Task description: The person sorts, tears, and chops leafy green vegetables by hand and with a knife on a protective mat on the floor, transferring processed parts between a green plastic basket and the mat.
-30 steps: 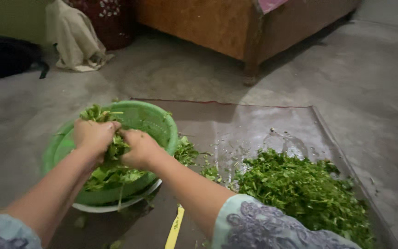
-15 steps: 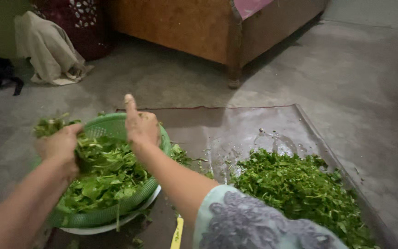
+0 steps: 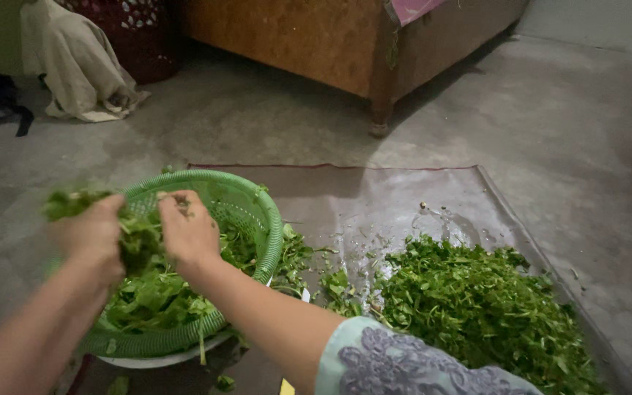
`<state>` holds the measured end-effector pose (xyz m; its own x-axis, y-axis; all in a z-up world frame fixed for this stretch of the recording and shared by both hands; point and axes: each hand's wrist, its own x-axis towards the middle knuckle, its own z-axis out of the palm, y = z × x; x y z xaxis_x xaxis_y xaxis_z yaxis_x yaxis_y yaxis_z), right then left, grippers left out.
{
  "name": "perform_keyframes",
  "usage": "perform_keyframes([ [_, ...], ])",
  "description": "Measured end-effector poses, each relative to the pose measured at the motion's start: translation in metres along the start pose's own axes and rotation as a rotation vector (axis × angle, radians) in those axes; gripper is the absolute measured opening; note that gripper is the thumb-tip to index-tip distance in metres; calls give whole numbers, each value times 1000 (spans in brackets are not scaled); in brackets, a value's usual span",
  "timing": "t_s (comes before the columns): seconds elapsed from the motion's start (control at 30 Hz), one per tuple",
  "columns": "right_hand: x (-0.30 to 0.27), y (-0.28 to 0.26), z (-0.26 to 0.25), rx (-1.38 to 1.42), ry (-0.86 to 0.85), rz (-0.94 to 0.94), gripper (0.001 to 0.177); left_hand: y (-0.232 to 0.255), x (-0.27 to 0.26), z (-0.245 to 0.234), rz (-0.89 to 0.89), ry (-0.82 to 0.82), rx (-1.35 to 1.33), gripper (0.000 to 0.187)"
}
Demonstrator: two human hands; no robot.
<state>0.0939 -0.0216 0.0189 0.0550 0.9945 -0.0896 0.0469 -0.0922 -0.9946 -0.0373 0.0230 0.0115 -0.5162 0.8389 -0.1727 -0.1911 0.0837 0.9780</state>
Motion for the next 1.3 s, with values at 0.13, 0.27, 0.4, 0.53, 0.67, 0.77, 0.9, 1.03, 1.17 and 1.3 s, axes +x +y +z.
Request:
perform_keyframes([
  [0.13,-6,-5,-13,-2,-56,-364,62,-17,0,-7,474,-60,501,7],
  [0.27,0,-5,-13,34,-155,-634,55,-31,21,-4,648,33,833,25],
  [0.4,-2,3,-6,-149,12,-765,37,-43,21,-6,821,70,754,29],
  [0.53,4,4,-10,-81,37,-640,27,-36,12,-7,753,53,783,24],
  [0.67,21,4,-13,99,-8,-347,24,-24,7,-3,410,-225,394,19],
  [0.77,39,7,-8,392,-204,-339,25,-11,-2,-5,150,-321,216,24],
  [0.9,54,13,0,444,-248,-391,24,6,-22,-12,39,-569,99,29],
  [1.03,58,12,-1,446,-191,-273,24,34,-51,-9,61,-821,119,41],
  [1.17,32,-10,13,275,105,-421,22,43,-66,27,27,-412,-14,40],
  [1.3,-6,-35,-2,-104,196,-501,29,45,-69,36,-154,-69,-153,32],
])
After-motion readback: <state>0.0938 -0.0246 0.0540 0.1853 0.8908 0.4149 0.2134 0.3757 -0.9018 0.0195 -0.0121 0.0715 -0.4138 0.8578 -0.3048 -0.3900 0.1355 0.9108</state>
